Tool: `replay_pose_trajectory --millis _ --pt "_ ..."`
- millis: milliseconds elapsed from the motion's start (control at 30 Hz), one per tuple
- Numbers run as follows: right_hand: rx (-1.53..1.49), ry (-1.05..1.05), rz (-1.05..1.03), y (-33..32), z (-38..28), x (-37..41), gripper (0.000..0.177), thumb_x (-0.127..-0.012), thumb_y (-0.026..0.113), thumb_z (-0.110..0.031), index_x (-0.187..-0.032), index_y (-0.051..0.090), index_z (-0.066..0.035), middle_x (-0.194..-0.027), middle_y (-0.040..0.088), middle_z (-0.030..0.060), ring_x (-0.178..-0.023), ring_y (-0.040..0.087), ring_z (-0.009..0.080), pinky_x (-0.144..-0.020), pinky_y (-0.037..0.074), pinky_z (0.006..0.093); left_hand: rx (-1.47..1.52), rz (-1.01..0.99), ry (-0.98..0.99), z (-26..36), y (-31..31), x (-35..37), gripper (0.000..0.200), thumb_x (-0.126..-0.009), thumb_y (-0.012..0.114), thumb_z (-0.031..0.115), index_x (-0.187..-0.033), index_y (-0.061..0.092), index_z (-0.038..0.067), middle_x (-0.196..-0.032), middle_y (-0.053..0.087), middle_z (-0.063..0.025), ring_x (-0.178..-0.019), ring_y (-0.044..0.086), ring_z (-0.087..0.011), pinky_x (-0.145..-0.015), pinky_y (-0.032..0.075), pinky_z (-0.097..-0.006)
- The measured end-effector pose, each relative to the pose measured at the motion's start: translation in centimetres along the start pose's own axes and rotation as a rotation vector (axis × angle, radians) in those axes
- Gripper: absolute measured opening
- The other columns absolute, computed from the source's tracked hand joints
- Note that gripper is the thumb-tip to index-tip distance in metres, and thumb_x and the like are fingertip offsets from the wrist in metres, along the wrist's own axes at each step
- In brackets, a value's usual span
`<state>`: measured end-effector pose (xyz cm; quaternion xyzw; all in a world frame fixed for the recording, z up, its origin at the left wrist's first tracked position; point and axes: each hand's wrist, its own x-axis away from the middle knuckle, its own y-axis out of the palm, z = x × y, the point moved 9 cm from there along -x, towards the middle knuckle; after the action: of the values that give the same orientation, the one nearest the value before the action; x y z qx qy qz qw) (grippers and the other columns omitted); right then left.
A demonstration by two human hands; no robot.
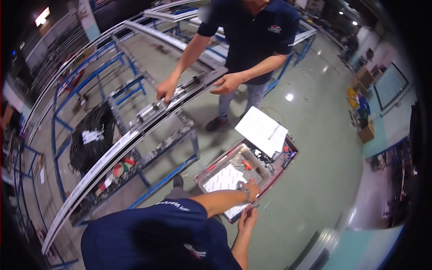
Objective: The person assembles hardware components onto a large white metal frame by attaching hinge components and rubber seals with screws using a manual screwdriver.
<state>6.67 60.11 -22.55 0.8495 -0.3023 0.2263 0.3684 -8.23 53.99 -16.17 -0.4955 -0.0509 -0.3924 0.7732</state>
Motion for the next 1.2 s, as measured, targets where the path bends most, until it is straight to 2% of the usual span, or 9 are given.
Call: replay_pose_trajectory --millis 133,233,500,733,833,933,1033,1133,1200 --pt "-0.029 0.042 -0.086 -0.1 0.2 -0.5 0.024 -0.102 0.054 -0.029 -0.111 0.057 -0.008 -0.111 0.063 0.0041 -0.099 0.057 0.015 -0.09 0.047 0.0297 0.005 0.139 -0.171 0.3 -0.9 1.0 0.058 -0.079 0.073 0.038 -0.13 0.059 0.015 -0.144 0.043 -0.0255 -0.137 0.037 -0.0396 -0.094 0.028 -0.0831" --pt "-0.056 0.071 -0.104 -0.9 0.6 -0.9 0.024 -0.101 0.055 -0.03 -0.111 0.058 -0.007 -0.109 0.062 0.0037 -0.099 0.057 0.0157 -0.09 0.047 0.0302 0.006 0.194 -0.204 0.1 -0.4 0.6 0.059 -0.076 0.076 0.035 -0.129 0.06 0.015 -0.149 0.039 -0.0253 -0.138 0.035 -0.0406 -0.093 0.023 -0.0864" --pt "0.077 0.055 -0.027 -0.7 -0.3 -0.1 0.038 -0.102 0.052 -0.032 -0.13 0.047 -0.007 -0.13 0.057 0.0069 -0.111 0.055 0.0176 -0.1 0.045 0.0346 0.019 0.059 -0.1 -0.4 0.1 0.5 0.055 -0.077 0.073 0.029 -0.129 0.061 0.015 -0.142 0.047 -0.021 -0.138 0.036 -0.0392 -0.093 0.027 -0.0845" --pt "0.066 0.115 -0.055 -1.1 0.3 -1.0 0.039 -0.103 0.05 -0.035 -0.128 0.054 -0.005 -0.128 0.06 0.0035 -0.115 0.055 0.0154 -0.102 0.043 0.0324 0.017 0.18 -0.069 -0.7 0.2 1.3 0.053 -0.076 0.073 0.031 -0.127 0.063 0.019 -0.142 0.047 -0.0208 -0.143 0.03 -0.0378 -0.095 0.027 -0.0807" --pt "0.063 0.129 -0.038 -1.5 0.6 -1.1 0.041 -0.104 0.049 -0.036 -0.13 0.054 -0.005 -0.13 0.059 0.0039 -0.117 0.054 0.0154 -0.102 0.043 0.0321 0.008 0.125 -0.065 -0.8 0.6 1.3 0.056 -0.078 0.071 0.031 -0.132 0.058 0.023 -0.144 0.045 -0.0174 -0.146 0.025 -0.0366 -0.096 0.026 -0.081" --pt "0.059 0.126 -0.027 -1.4 0.5 -1.0 0.042 -0.104 0.048 -0.035 -0.131 0.051 -0.003 -0.132 0.057 0.0063 -0.117 0.054 0.0169 -0.101 0.045 0.0325 0.032 0.163 0.008 -0.4 0.4 1.9 0.051 -0.086 0.063 0.028 -0.136 0.055 0.025 -0.145 0.045 -0.018 -0.144 0.026 -0.0413 -0.096 0.023 -0.0839" --pt "0.04 0.116 -0.01 -1.5 0.5 -1.0 0.042 -0.104 0.048 -0.035 -0.129 0.046 -0.001 -0.134 0.055 0.0104 -0.117 0.054 0.0199 -0.099 0.047 0.033 0.003 0.177 0.031 -0.1 0.8 1.8 0.059 -0.083 0.068 0.028 -0.139 0.05 0.03 -0.145 0.044 -0.0111 -0.146 0.025 -0.0375 -0.095 0.026 -0.0828" --pt "0.0 0.132 0.009 -1.6 0.7 -0.9 0.04 -0.103 0.049 -0.033 -0.126 0.05 0.0 -0.131 0.057 0.01 -0.116 0.056 0.0199 -0.099 0.048 0.0333 -0.054 0.203 0.105 0.5 1.2 1.8 0.055 -0.084 0.067 0.027 -0.136 0.053 0.03 -0.143 0.045 -0.0107 -0.143 0.028 -0.0384 -0.092 0.03 -0.0831" --pt "-0.017 0.143 0.031 -1.7 0.8 -0.8 0.038 -0.103 0.05 -0.032 -0.123 0.055 0.0 -0.127 0.061 0.0076 -0.115 0.057 0.0183 -0.098 0.048 0.0332 -0.084 0.155 0.164 1.1 1.6 2.0 0.043 -0.091 0.057 0.027 -0.133 0.057 0.03 -0.145 0.043 -0.0136 -0.143 0.028 -0.0411 -0.093 0.026 -0.0845"
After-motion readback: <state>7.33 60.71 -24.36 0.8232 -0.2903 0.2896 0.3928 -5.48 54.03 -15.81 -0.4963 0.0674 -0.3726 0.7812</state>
